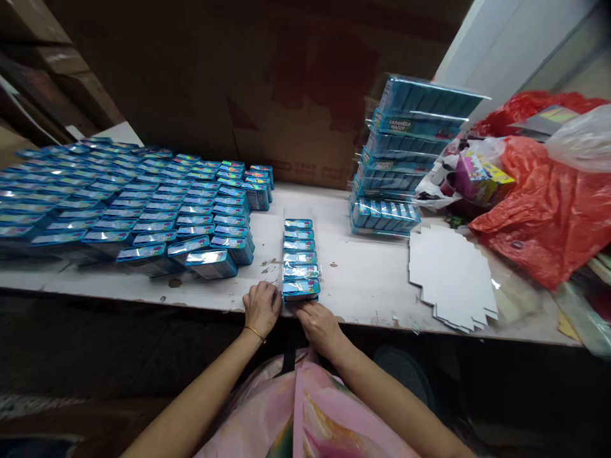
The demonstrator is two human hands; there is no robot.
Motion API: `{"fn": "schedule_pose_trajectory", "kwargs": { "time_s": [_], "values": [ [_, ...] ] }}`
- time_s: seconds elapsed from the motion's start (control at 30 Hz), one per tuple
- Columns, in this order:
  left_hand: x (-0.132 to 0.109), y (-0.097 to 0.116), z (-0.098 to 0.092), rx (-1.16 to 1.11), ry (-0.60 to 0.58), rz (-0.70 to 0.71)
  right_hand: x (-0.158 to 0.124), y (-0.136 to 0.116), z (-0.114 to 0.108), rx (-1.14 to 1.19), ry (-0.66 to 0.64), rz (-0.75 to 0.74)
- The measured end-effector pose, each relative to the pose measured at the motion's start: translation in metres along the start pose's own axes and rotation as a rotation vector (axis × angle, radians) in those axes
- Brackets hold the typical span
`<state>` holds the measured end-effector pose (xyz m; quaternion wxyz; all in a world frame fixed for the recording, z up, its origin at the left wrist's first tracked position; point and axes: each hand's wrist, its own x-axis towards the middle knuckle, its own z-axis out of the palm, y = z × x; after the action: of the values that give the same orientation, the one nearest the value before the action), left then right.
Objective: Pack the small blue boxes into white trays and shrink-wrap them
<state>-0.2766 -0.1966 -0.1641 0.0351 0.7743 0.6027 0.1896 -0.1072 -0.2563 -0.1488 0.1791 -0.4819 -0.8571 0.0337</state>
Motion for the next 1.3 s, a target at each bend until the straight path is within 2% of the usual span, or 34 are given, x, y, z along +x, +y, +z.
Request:
{"fn": "schedule_pose_trajectory", "kwargs": {
  "time_s": [0.17,0.43,0.53,0.63,0.7,0.8,0.87,0.93,1.03,1.1,1.2,1.3],
  "values": [
    [0.0,0.002,0.0,0.011,-0.059,-0.025,0.011,0.0,0.007,0.042,0.005,0.082],
    [0.002,0.0,0.0,-0.027,-0.066,-0.023,0.033,0.012,0.009,0.035,-0.001,0.094],
    [0.002,-0.003,-0.004,-0.104,-0.051,-0.052,0.027,0.003,-0.005,0.071,-0.04,0.071],
    [-0.009,-0.007,-0.012,-0.349,-0.028,-0.161,0.017,-0.001,-0.038,0.278,-0.032,0.004],
    [-0.02,-0.004,-0.02,-0.67,-0.098,-0.318,0.03,0.014,-0.064,0.441,0.087,0.039],
    [-0.03,0.015,-0.036,-1.342,-0.289,-0.656,0.092,0.065,-0.09,0.499,0.354,0.241],
    [-0.027,0.034,-0.047,-1.738,-0.365,-0.834,0.15,0.103,-0.089,0.459,0.359,0.326],
    [-0.018,0.05,-0.057,-1.971,-0.381,-0.934,0.203,0.132,-0.079,0.424,0.203,0.426],
    [-0.003,0.06,-0.063,-2.07,-0.315,-1.045,0.247,0.153,-0.062,0.433,-0.034,0.559],
    [0.004,0.058,-0.065,-2.056,-0.272,-1.07,0.254,0.158,-0.058,0.428,-0.059,0.601],
    [0.015,0.045,-0.067,-1.95,-0.195,-1.041,0.241,0.166,-0.067,0.422,0.023,0.614],
    [0.037,0.027,-0.075,-1.795,-0.073,-0.979,0.203,0.174,-0.087,0.476,0.097,0.685]
  ]
}}
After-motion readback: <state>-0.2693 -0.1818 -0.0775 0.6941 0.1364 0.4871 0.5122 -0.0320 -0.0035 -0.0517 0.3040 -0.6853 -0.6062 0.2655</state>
